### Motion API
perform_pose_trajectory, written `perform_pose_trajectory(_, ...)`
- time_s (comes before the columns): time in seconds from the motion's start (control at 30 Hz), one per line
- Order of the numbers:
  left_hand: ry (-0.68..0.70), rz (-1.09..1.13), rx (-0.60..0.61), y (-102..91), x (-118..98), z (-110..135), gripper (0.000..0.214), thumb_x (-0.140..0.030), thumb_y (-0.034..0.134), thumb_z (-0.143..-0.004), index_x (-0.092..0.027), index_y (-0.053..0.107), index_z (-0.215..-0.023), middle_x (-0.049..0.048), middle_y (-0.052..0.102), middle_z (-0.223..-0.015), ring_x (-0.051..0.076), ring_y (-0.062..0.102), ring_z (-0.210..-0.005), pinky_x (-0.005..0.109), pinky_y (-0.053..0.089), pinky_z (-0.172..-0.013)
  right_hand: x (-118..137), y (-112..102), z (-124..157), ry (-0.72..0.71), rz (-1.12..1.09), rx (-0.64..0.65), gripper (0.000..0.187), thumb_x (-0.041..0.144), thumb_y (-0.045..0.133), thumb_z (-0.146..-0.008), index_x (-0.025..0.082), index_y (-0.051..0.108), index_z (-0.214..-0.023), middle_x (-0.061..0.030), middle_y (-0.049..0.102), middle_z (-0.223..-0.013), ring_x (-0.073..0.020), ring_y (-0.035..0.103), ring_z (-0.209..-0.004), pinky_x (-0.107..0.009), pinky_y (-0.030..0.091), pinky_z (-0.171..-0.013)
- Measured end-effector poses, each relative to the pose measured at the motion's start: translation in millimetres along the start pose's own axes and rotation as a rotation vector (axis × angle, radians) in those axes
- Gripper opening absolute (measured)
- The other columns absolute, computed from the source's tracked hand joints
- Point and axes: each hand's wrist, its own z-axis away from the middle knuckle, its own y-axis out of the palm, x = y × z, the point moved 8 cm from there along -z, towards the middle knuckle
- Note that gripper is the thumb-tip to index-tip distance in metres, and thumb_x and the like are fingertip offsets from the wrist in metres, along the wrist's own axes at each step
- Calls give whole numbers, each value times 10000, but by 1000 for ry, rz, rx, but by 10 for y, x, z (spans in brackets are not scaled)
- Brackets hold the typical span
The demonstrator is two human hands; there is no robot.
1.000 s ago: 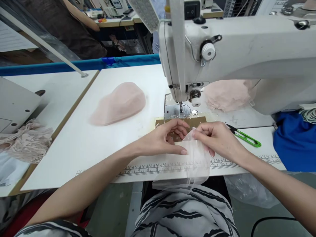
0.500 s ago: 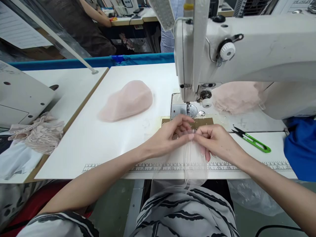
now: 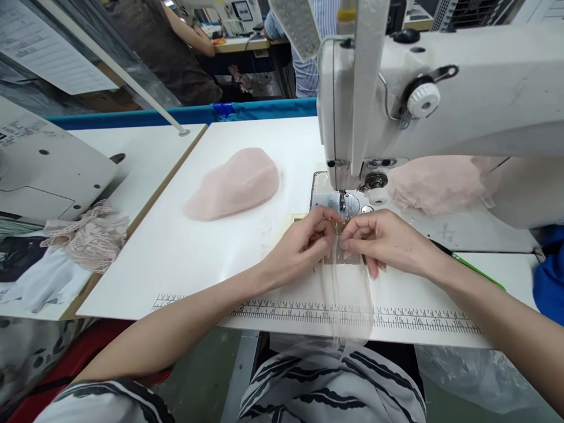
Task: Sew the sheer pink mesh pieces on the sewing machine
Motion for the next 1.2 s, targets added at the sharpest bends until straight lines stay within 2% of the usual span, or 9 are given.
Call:
perform_pose_trajectory(0.07,-8,-9,3,1,15,-1,232,-255,575,-902,-178,491,-1104,-62,538,-665,99,497,-582,236,391,-548,-5,-22,-9,-16,-10,-53,295,494,743,-787,203,698,-771,4,635,-526,-116,587,-430,-206,433,-395)
perform_pose_trajectory(0.17,6,-169,-36,-19,43,0,275,-256,643,-898,-183,485,-1111,-86,523,-628,88,490,-547,215,378,-532,-2,-78,26,-83,31,-167,296,499,722,-803,208,691,-765,-14,654,-564,-120,583,-446,-222,445,-400)
perform_pose_trajectory(0.33,168,-563,-159,-65,-11,32,176,-336,575,-978,-180,527,-1044,-71,575,-596,82,464,-478,207,306,-480,72,-121,139,-291,217,-331,226,411,604,-916,231,713,-836,-8,661,-601,-121,588,-463,-255,469,-442)
perform_pose_trajectory(0.5,270,-599,-179,-73,-31,57,128,-274,520,-1007,-181,596,-963,-25,705,-698,86,597,-562,209,413,-532,168,-90,224,-479,343,-435,168,308,570,-950,244,705,-874,-17,705,-699,-147,643,-560,-288,534,-507)
perform_pose_trajectory(0.67,368,-567,-199,-68,-92,93,145,-270,528,-1011,-177,622,-951,-3,758,-807,94,660,-626,218,483,-572,174,-87,236,-509,349,-475,119,281,582,-937,240,690,-907,-25,735,-771,-163,680,-616,-279,554,-504)
perform_pose_trajectory(0.8,376,-546,-198,-70,-96,101,161,-265,510,-1019,-179,620,-940,-16,746,-775,84,644,-609,210,490,-570,159,-87,236,-501,313,-470,106,295,596,-927,242,663,-990,-22,732,-767,-175,693,-639,-279,571,-523)
perform_pose_trajectory(1.03,414,-542,-205,-57,-126,118,118,-218,537,-1004,-175,620,-932,-27,752,-785,72,634,-586,205,480,-566,154,-21,237,-531,308,-403,73,276,572,-950,247,622,-994,8,691,-714,-138,657,-595,-245,530,-497)
perform_pose_trajectory(1.2,429,-542,-213,-68,-138,120,137,-230,521,-1014,-173,618,-936,-21,759,-799,75,656,-607,211,508,-576,138,-36,229,-512,274,-414,128,294,579,-942,243,592,-1058,8,677,-696,-154,653,-592,-270,535,-507)
